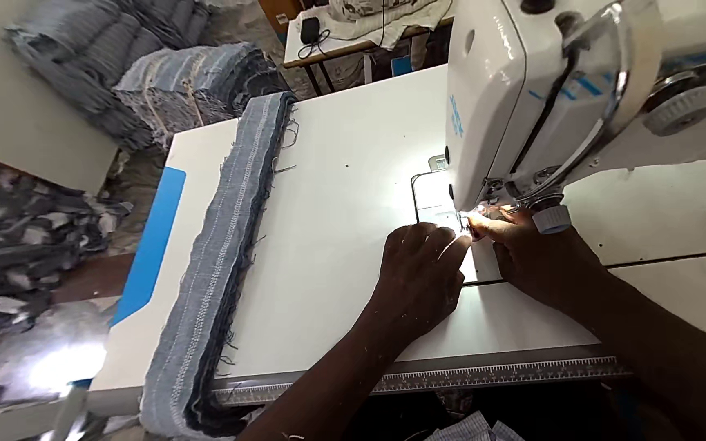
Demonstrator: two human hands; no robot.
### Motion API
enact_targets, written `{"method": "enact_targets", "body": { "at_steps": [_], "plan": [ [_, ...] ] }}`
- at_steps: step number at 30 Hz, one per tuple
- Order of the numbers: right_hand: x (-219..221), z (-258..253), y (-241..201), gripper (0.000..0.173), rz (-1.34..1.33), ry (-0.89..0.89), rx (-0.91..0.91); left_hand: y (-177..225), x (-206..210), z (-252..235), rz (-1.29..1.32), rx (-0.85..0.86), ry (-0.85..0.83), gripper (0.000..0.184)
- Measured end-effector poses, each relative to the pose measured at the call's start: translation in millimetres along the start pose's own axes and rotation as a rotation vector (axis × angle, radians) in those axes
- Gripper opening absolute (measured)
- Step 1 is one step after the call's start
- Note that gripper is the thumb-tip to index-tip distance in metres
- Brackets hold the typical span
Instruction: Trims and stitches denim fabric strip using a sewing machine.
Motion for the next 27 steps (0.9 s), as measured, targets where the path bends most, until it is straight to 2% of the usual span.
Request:
{"method": "enact_targets", "body": {
  "at_steps": [7, 14, 17, 19, 22, 24, 25, 27],
  "plan": [
    [-12, 6, 8, 0.042, 0.021, 0.001, -0.124, 2, -2, 4, -0.004, -0.003, 0.061, 0.028],
    [-2, 9, -18, 0.032, -0.014, 0.069, 0.029, 2, 2, 2, 0.007, -0.002, 0.074, 0.029],
    [0, 11, -24, 0.031, 0.006, 0.028, 0.072, 15, -2, -1, -0.003, -0.072, 0.075, 0.026],
    [-8, 18, -21, 0.030, -0.059, 0.030, 0.051, 36, -2, -6, 0.004, -0.202, -0.022, 0.034],
    [-48, 62, 5, 0.024, -0.192, 0.243, 0.119, 52, 7, -14, -0.042, -0.318, -0.148, 0.047],
    [-85, 108, 39, 0.022, -0.127, 0.447, 0.214, 52, 10, -18, -0.081, -0.331, -0.194, 0.049],
    [-101, 131, 62, 0.024, -0.063, 0.500, 0.285, 51, 10, -20, -0.084, -0.332, -0.220, 0.050],
    [-112, 169, 120, 0.033, 0.054, 0.489, 0.446, 48, 10, -23, -0.084, -0.339, -0.243, 0.051]
  ]
}}
Point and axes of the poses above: each hand's wrist, its own z-axis away from the middle knuckle, its own x-axis out of the palm, y = z × x, the point moved 5 cm from there along -z, towards the middle knuckle, and after that the axes turned 9 degrees about -y, right-handed, at the moved point
